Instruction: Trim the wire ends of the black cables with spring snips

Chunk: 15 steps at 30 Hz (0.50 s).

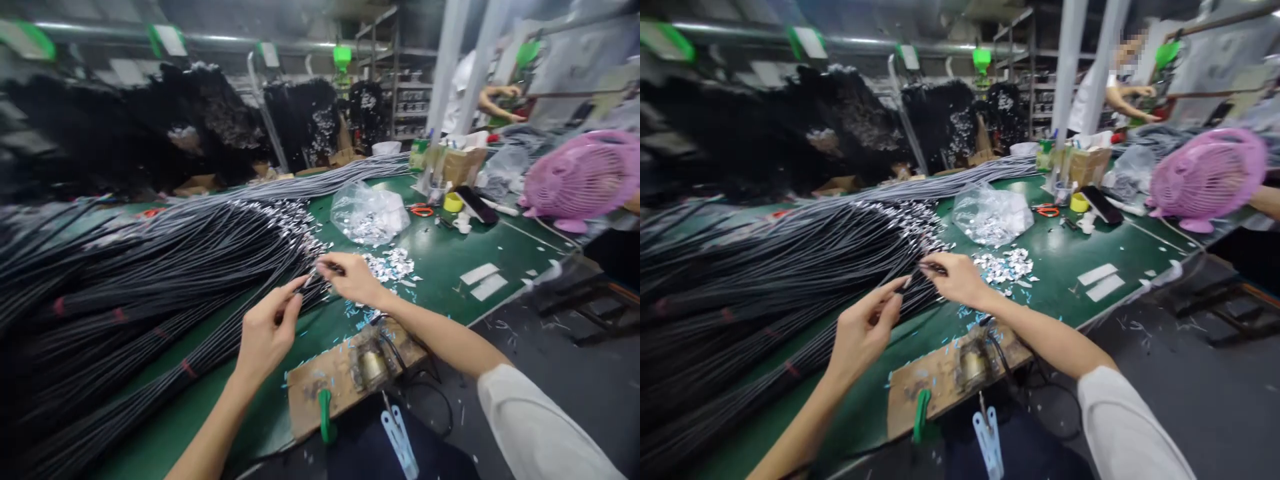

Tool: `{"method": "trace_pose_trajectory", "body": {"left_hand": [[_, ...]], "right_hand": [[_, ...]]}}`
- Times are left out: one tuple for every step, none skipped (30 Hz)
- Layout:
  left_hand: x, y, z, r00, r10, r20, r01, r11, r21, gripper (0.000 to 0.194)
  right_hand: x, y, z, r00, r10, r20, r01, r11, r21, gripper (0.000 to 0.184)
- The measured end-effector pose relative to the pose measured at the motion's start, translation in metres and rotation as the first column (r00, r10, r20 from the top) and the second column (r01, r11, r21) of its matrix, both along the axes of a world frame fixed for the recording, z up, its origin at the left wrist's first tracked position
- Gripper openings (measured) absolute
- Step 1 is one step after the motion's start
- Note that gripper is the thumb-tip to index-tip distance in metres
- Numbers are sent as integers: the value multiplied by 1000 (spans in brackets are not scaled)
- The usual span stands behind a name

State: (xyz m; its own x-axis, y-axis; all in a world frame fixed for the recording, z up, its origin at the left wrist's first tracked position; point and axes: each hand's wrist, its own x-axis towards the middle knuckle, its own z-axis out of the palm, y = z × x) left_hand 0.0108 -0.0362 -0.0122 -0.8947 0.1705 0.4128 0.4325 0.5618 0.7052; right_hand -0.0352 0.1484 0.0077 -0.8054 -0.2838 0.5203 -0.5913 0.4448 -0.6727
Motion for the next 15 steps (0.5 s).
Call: {"method": "trace_pose_trajectory", "body": {"left_hand": [[2,0,4,1000,1,-5,-1,1000,20,37],[4,1,7,1000,-12,4,12,999,33,35],[5,3,9,1000,-20,1,20,999,43,35],[5,4,11,1000,-21,-13,22,999,35,34],[4,6,11,999,-23,-33,23,1000,3,35],[4,7,12,997,-27,-69,25,999,-40,36],[3,8,12,993,-35,-111,25,996,-87,37],[2,10,12,988,-44,-151,25,991,-131,37],[1,11,12,981,-52,-185,22,986,-162,36],[-1,12,13,978,-56,-203,19,984,-178,34],[-3,13,14,978,-54,-203,17,984,-178,32],[-6,14,16,982,-54,-181,22,985,-169,30],[-10,14,18,989,-60,-138,38,987,-157,28],[-15,15,20,994,-74,-78,63,988,-139,25],[-19,15,22,996,-92,-10,90,990,-112,22]], "right_hand": [[2,2,0,1000,2,26,-1,999,-33,22],[4,4,1,999,6,51,-3,998,-55,24],[6,5,2,997,26,68,-22,998,-63,27],[7,6,4,995,50,81,-45,997,-54,31],[8,6,5,992,88,92,-83,995,-52,32],[9,6,6,989,113,95,-108,993,-56,32],[10,6,6,986,137,99,-132,989,-60,32],[11,5,5,982,157,103,-150,986,-69,32],[11,5,4,979,170,109,-162,984,-79,33],[10,5,3,977,179,116,-169,982,-88,33],[9,4,1,976,181,123,-170,981,-95,34],[8,5,0,976,175,127,-163,982,-97,35],[6,5,-2,977,165,133,-153,984,-93,36],[4,6,-3,978,153,139,-142,986,-85,36],[2,6,-3,979,144,147,-134,988,-78,36]]}}
